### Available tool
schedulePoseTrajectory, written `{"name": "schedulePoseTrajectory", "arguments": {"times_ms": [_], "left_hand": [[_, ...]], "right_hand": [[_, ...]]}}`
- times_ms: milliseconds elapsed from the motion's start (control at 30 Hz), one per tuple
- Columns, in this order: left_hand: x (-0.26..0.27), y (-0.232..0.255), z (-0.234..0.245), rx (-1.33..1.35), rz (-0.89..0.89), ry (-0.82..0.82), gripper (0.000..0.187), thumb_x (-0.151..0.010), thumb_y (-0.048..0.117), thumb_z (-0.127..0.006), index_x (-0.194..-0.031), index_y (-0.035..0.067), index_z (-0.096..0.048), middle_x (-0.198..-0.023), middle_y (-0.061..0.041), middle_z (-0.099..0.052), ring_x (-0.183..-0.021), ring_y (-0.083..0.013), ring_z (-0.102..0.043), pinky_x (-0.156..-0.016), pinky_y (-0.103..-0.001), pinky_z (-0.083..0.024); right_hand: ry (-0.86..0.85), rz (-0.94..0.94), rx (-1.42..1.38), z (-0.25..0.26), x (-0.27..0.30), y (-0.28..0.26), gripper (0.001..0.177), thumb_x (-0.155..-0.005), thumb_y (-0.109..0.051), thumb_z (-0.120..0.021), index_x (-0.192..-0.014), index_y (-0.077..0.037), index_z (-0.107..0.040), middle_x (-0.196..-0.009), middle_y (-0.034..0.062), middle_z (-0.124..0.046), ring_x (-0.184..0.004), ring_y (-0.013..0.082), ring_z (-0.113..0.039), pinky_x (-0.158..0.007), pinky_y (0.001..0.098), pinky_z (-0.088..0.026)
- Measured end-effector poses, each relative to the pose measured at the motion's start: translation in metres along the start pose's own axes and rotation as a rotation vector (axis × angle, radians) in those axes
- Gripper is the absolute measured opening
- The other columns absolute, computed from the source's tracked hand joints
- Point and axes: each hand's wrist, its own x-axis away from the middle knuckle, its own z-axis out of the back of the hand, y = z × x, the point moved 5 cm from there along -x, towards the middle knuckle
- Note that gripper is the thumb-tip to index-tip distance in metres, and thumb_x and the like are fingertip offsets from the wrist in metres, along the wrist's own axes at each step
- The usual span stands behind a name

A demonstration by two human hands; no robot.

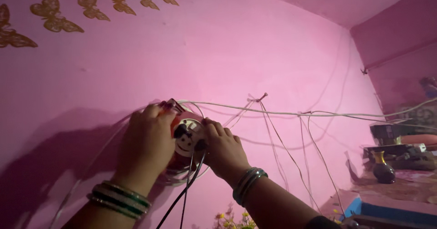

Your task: The person wipes down an extension cord reel, a small electronic device, and a DVD player with a red cloth, lifting the DVD player to wipe its underside and the surface beneath it.

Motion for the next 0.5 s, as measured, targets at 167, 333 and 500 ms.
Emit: {"name": "schedulePoseTrajectory", "arguments": {"times_ms": [167,333,500], "left_hand": [[-0.005,0.007,-0.015,0.013,-0.385,0.303,0.032,-0.090,0.016,-0.054,-0.115,0.012,-0.074,-0.120,-0.013,-0.069,-0.112,-0.0325,-0.063,-0.096,-0.047,-0.050],[0.013,-0.006,-0.026,0.396,0.079,0.184,0.029,-0.101,0.026,-0.054,-0.113,0.004,-0.068,-0.116,-0.019,-0.066,-0.109,-0.0382,-0.063,-0.090,-0.049,-0.051],[0.040,-0.002,-0.028,0.493,0.346,0.104,0.034,-0.103,0.033,-0.053,-0.110,0.002,-0.062,-0.109,-0.022,-0.068,-0.101,-0.0411,-0.066,-0.085,-0.051,-0.052]], "right_hand": [[-0.009,-0.017,0.027,-0.004,-0.001,0.004,0.091,-0.077,-0.033,-0.083,-0.152,-0.013,-0.037,-0.148,0.0057,-0.049,-0.134,0.0294,-0.050,-0.105,0.0506,-0.041],[-0.011,-0.027,0.011,-0.006,-0.003,0.004,0.090,-0.079,-0.037,-0.084,-0.151,-0.012,-0.036,-0.150,0.0077,-0.046,-0.133,0.0330,-0.049,-0.106,0.0513,-0.041],[-0.019,-0.052,-0.005,-0.006,0.001,0.005,0.091,-0.075,-0.037,-0.084,-0.150,-0.015,-0.037,-0.151,0.0049,-0.047,-0.136,0.0313,-0.048,-0.107,0.0527,-0.041]]}}
